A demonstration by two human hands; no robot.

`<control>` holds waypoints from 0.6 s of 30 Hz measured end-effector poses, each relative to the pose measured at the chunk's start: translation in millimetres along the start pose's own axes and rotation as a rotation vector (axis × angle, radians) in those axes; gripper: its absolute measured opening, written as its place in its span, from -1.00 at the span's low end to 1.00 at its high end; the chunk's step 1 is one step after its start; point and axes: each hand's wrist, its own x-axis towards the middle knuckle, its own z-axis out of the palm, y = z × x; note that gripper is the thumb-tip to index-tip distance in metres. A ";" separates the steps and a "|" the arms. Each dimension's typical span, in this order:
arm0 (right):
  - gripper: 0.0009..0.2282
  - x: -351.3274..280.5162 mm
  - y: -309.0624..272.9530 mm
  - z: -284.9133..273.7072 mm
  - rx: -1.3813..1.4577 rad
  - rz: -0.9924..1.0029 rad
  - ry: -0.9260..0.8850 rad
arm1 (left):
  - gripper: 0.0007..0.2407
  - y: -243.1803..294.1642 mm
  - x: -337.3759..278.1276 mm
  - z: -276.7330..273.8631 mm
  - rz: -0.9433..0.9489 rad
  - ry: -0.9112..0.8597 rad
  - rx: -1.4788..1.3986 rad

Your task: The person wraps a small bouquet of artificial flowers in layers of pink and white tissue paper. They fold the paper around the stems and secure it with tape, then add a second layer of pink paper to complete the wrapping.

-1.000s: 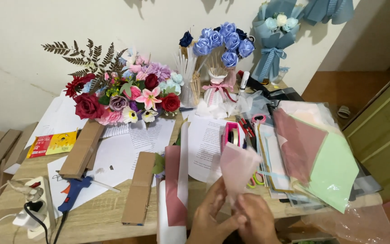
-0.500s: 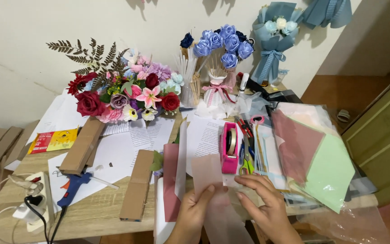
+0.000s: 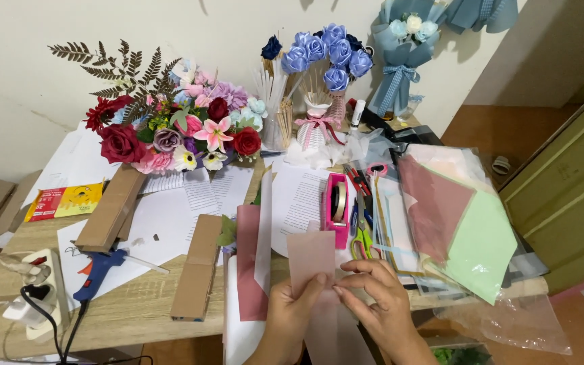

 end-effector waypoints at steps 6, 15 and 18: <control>-0.93 -16.5 11.1 1.2 -0.116 -0.164 -0.014 | -0.81 5.8 -2.6 2.9 -0.091 -0.018 -0.055; -0.95 -46.5 32.3 -6.7 0.066 -0.322 -0.107 | -0.83 -19.8 11.0 -7.4 -0.249 0.008 -0.119; -0.91 -70.0 33.6 -7.0 0.490 -0.132 -0.031 | -0.81 -21.2 9.9 -15.1 -0.216 0.084 -0.171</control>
